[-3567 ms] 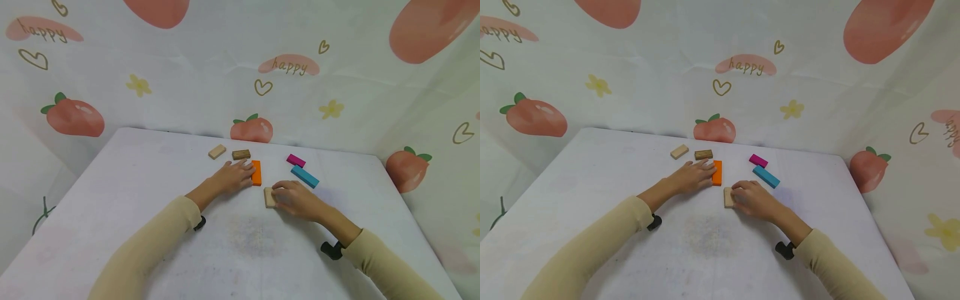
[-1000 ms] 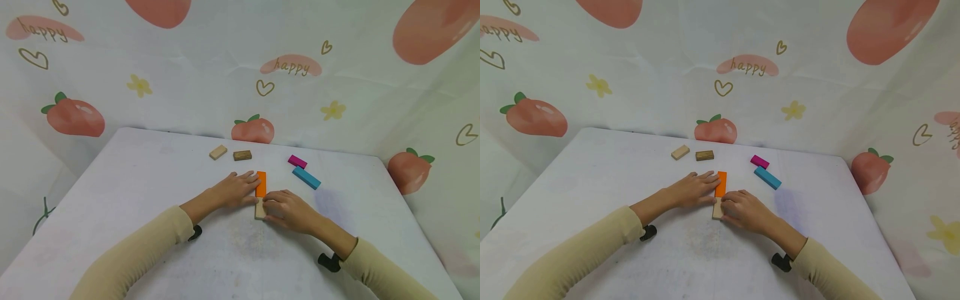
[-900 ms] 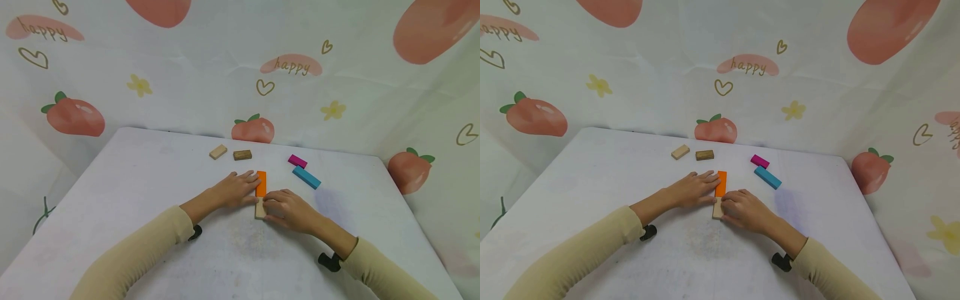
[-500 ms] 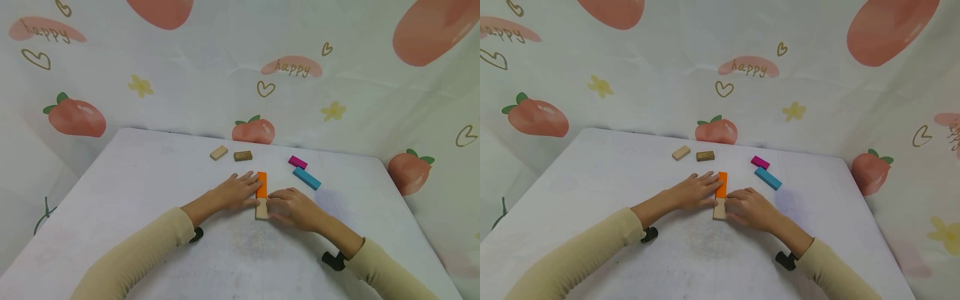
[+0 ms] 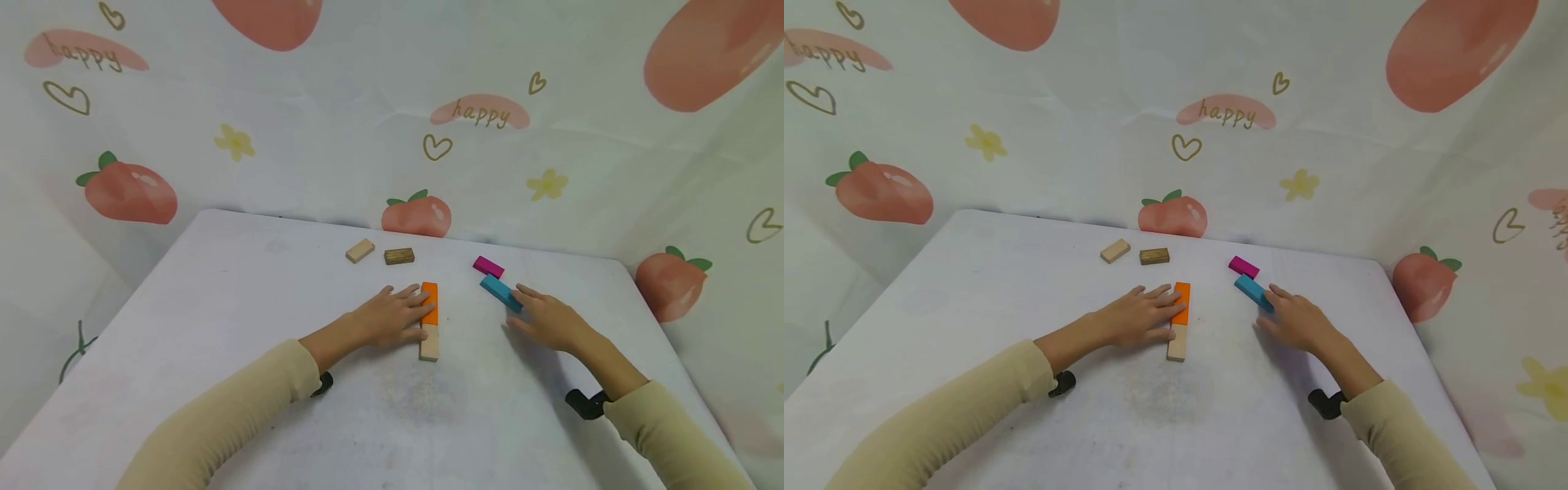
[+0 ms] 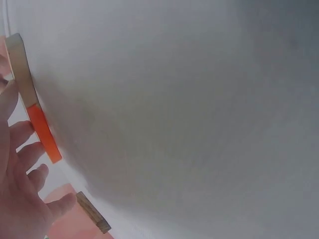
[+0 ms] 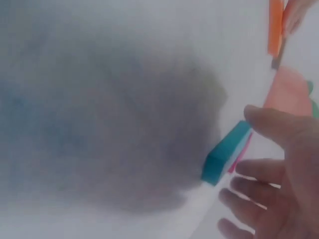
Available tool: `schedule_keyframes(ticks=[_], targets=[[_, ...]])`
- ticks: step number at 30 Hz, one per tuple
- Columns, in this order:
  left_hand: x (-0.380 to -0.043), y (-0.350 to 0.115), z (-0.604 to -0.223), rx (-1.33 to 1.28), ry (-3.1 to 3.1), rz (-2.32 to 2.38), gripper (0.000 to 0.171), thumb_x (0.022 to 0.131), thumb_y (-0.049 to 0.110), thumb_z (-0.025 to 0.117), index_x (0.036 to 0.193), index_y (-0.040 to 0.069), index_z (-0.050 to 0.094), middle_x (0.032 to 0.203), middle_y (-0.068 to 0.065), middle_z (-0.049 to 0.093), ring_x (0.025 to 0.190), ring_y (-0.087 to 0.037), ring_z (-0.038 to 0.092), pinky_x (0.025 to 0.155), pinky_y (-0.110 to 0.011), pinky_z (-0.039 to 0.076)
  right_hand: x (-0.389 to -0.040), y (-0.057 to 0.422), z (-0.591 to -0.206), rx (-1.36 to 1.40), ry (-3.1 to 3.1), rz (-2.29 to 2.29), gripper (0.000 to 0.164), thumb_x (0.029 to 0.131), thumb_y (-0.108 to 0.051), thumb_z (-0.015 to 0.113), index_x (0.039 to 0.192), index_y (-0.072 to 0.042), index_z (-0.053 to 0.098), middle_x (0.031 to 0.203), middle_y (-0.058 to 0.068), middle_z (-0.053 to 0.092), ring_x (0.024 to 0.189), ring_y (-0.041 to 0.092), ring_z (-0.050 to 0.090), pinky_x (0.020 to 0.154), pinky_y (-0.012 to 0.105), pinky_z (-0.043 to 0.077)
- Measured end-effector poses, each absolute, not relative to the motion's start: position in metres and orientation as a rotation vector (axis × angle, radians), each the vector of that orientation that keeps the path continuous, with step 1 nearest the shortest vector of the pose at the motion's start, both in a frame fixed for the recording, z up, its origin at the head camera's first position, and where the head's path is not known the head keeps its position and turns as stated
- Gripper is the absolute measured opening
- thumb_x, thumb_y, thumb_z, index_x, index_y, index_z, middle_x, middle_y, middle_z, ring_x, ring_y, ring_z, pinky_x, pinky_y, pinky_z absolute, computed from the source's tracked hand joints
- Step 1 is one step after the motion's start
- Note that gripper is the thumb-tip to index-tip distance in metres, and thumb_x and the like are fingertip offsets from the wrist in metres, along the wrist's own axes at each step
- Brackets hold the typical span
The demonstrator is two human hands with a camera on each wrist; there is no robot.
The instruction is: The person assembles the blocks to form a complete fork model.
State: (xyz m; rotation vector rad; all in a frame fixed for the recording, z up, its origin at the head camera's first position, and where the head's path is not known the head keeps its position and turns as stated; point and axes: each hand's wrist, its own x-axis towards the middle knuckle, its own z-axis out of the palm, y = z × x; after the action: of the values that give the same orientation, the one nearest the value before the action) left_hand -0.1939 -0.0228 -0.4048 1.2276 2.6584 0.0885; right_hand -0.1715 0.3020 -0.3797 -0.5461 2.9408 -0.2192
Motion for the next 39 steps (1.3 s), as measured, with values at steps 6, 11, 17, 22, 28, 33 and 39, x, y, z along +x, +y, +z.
schedule_keyframes(ticks=[6, 11, 17, 22, 28, 33, 39], targets=[[-0.193, -0.022, -0.402, 1.22, 2.652, 0.087, 0.066, 0.102, 0.056, 0.042, 0.156, 0.02, 0.034, 0.163, -0.002, 0.027, 0.152, -0.022, 0.016, 0.116, -0.058, 0.024, -0.172, 0.308, -0.384, -0.55, 2.925, -0.29, 0.06, 0.097, -0.032, 0.064, 0.14, 0.008, 0.051, 0.142, 0.029, 0.049, 0.128, 0.051, 0.049, 0.1, 0.064, 0.041], [-0.191, -0.023, -0.4, 1.218, 2.649, 0.109, 0.065, 0.102, 0.055, 0.043, 0.156, 0.02, 0.036, 0.162, -0.002, 0.029, 0.152, -0.022, 0.017, 0.116, -0.057, 0.025, -0.174, 0.305, -0.387, -0.596, 2.929, -0.326, 0.061, 0.096, -0.029, 0.066, 0.141, 0.008, 0.049, 0.144, 0.027, 0.048, 0.131, 0.049, 0.047, 0.103, 0.063, 0.039], [-0.191, -0.024, -0.401, 1.223, 2.646, 0.117, 0.066, 0.102, 0.055, 0.043, 0.156, 0.02, 0.035, 0.162, -0.002, 0.029, 0.152, -0.022, 0.016, 0.116, -0.057, 0.025, -0.178, 0.299, -0.392, -0.68, 2.921, -0.358, 0.061, 0.095, -0.028, 0.067, 0.143, 0.005, 0.049, 0.146, 0.025, 0.048, 0.133, 0.046, 0.046, 0.104, 0.061, 0.039], [-0.191, -0.024, -0.401, 1.23, 2.641, 0.118, 0.066, 0.101, 0.055, 0.044, 0.157, 0.02, 0.034, 0.162, -0.003, 0.028, 0.152, -0.022, 0.016, 0.115, -0.056, 0.027, -0.179, 0.291, -0.393, -0.696, 2.946, -0.321, 0.061, 0.095, -0.029, 0.068, 0.143, 0.003, 0.05, 0.147, 0.023, 0.048, 0.131, 0.049, 0.047, 0.103, 0.064, 0.038], [-0.191, -0.023, -0.4, 1.21, 2.645, 0.105, 0.066, 0.101, 0.056, 0.043, 0.157, 0.021, 0.034, 0.163, -0.001, 0.027, 0.152, -0.021, 0.016, 0.115, -0.055, 0.028, -0.178, 0.279, -0.391, -0.715, 2.973, -0.258, 0.056, 0.094, -0.029, 0.068, 0.137, 0.005, 0.056, 0.141, 0.023, 0.054, 0.125, 0.048, 0.052, 0.099, 0.062, 0.043], [-0.19, -0.023, -0.4, 1.196, 2.639, 0.12, 0.066, 0.101, 0.055, 0.044, 0.157, 0.021, 0.034, 0.163, -0.001, 0.027, 0.152, -0.021, 0.016, 0.115, -0.055, 0.027, -0.184, 0.28, -0.392, -0.771, 2.927, -0.36, 0.055, 0.094, -0.026, 0.069, 0.137, 0.004, 0.056, 0.143, 0.023, 0.053, 0.129, 0.045, 0.051, 0.101, 0.061, 0.042], [-0.19, -0.022, -0.4, 1.201, 2.639, 0.12, 0.066, 0.101, 0.055, 0.044, 0.156, 0.02, 0.035, 0.163, -0.001, 0.028, 0.152, -0.022, 0.016, 0.115, -0.056, 0.027, -0.195, 0.279, -0.395, -0.766, 2.831, -0.458, 0.062, 0.092, -0.027, 0.07, 0.142, 0.004, 0.051, 0.149, 0.023, 0.046, 0.134, 0.044, 0.045, 0.104, 0.062, 0.039]])
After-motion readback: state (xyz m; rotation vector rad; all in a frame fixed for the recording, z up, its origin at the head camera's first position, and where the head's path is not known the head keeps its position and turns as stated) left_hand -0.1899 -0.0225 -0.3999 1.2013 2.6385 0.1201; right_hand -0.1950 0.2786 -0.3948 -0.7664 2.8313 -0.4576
